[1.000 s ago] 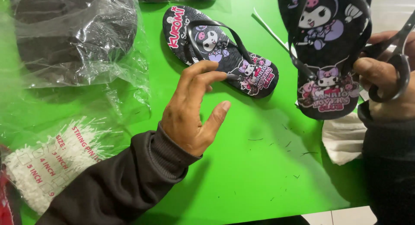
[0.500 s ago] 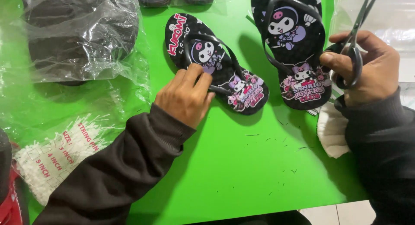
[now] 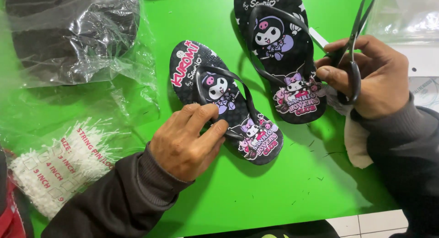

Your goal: Trimming excess material from the edges of a flip-flop sole using scissors

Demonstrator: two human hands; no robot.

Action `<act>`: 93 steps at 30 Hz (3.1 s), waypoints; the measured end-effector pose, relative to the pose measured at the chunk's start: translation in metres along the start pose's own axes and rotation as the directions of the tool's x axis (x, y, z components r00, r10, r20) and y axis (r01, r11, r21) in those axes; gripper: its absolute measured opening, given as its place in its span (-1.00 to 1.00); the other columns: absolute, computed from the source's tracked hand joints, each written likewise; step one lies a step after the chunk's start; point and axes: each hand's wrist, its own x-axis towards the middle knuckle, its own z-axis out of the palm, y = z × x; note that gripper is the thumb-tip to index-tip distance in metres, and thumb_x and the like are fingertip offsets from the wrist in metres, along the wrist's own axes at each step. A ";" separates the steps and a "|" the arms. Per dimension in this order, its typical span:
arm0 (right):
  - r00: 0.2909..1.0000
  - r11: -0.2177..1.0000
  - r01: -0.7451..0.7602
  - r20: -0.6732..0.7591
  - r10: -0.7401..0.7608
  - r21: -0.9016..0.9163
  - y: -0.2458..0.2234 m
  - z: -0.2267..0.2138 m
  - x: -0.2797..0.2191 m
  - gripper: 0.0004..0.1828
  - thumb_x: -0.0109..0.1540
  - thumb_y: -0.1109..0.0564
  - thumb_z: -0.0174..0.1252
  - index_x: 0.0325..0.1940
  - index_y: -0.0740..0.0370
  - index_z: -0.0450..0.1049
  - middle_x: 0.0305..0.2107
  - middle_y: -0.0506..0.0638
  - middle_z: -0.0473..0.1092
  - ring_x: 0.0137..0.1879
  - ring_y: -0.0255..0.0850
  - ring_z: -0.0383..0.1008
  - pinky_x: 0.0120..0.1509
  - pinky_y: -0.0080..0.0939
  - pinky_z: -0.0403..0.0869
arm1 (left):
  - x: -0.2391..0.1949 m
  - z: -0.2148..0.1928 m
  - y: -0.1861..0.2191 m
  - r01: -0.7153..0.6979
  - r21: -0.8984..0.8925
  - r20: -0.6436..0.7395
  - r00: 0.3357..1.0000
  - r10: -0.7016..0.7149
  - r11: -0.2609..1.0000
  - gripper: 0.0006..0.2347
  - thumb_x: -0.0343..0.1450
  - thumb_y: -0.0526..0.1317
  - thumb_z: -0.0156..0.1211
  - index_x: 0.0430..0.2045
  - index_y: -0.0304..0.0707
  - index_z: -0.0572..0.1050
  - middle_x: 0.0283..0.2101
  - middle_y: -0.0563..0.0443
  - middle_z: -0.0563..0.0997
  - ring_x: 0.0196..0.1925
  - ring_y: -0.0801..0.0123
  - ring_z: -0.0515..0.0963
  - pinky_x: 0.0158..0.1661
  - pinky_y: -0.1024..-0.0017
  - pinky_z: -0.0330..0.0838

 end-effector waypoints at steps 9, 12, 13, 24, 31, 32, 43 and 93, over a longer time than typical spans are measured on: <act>0.995 0.995 0.098 0.024 -0.097 -0.020 -0.015 0.010 -0.012 -0.54 0.21 0.40 0.31 0.14 0.52 0.31 -0.13 0.38 0.45 0.08 0.06 0.59 0.22 -0.06 0.65 | -0.006 0.003 -0.003 0.015 -0.039 -0.036 0.999 -0.016 0.999 -0.95 0.49 -0.32 0.13 -0.31 -0.23 0.55 -0.09 -0.11 0.55 -0.12 -0.02 0.58 -0.03 0.20 0.53; 0.989 0.990 0.134 0.070 -0.130 -0.053 -0.021 0.013 -0.016 -0.49 0.14 0.41 0.32 0.13 0.57 0.32 -0.15 0.42 0.48 0.03 0.09 0.61 0.15 -0.05 0.67 | -0.001 0.000 -0.004 -0.053 -0.097 -0.111 0.993 0.042 0.994 -0.91 0.50 -0.38 0.10 -0.32 -0.36 0.57 -0.17 -0.21 0.54 -0.19 -0.01 0.58 0.04 0.17 0.55; 0.989 0.989 0.136 0.071 -0.132 -0.055 -0.023 0.013 -0.017 -0.49 0.14 0.41 0.32 0.13 0.57 0.32 -0.15 0.42 0.48 0.03 0.09 0.61 0.15 -0.05 0.67 | 0.000 -0.002 -0.004 -0.053 -0.096 -0.114 0.993 0.042 0.994 -0.91 0.50 -0.38 0.10 -0.32 -0.36 0.57 -0.17 -0.21 0.54 -0.19 -0.01 0.58 0.04 0.17 0.55; 0.952 0.996 0.081 0.294 -0.084 0.022 -0.036 0.021 -0.038 -0.52 0.00 0.16 0.39 -0.04 0.39 0.51 -0.29 0.11 0.61 -0.17 -0.18 0.68 0.01 -0.27 0.68 | -0.001 -0.004 0.000 -0.257 -0.068 -0.182 0.953 0.241 0.964 -0.82 0.55 -0.39 0.00 -0.31 -0.35 0.61 -0.14 -0.08 0.53 -0.10 0.05 0.61 -0.05 0.28 0.60; 0.936 0.998 0.025 0.349 -0.045 0.062 -0.026 0.021 -0.039 -0.44 -0.01 0.13 0.42 0.06 0.32 0.54 -0.24 0.06 0.64 -0.13 -0.23 0.67 0.02 -0.28 0.66 | -0.006 0.000 0.004 -0.290 -0.063 -0.201 0.941 0.273 0.955 -0.81 0.56 -0.36 -0.01 -0.29 -0.28 0.62 -0.10 -0.01 0.55 -0.05 0.08 0.64 0.01 0.32 0.61; 0.931 0.997 0.069 0.359 -0.070 0.017 -0.027 0.020 -0.039 -0.42 -0.03 0.09 0.44 0.05 0.28 0.55 -0.24 0.03 0.64 -0.13 -0.26 0.69 0.01 -0.30 0.67 | -0.006 0.001 0.004 -0.282 -0.052 -0.215 0.940 0.265 0.958 -0.84 0.55 -0.35 0.05 -0.29 -0.27 0.63 -0.11 0.00 0.56 -0.06 0.09 0.64 -0.01 0.33 0.60; 0.931 0.976 0.155 0.352 -0.091 -0.156 -0.027 0.029 -0.056 -0.36 -0.10 0.04 0.54 0.04 0.14 0.57 -0.21 -0.07 0.65 -0.35 -0.44 0.51 -0.31 -0.43 0.45 | -0.011 -0.004 -0.005 -0.133 0.093 -0.291 0.944 0.155 0.987 -0.91 0.53 -0.36 0.22 -0.19 -0.33 0.65 -0.08 -0.05 0.47 -0.17 0.17 0.53 -0.10 0.28 0.60; 0.757 0.540 0.650 0.400 -0.516 -0.534 0.012 0.018 -0.022 -0.31 -0.14 0.31 0.52 0.07 0.20 0.52 -0.13 0.09 0.52 -0.05 0.02 0.47 0.03 -0.06 0.40 | -0.014 -0.014 -0.015 0.073 0.253 -0.419 0.907 0.042 0.965 -0.88 0.50 -0.24 0.04 -0.42 0.00 0.50 -0.34 0.22 0.59 -0.29 0.34 0.54 -0.05 0.32 0.17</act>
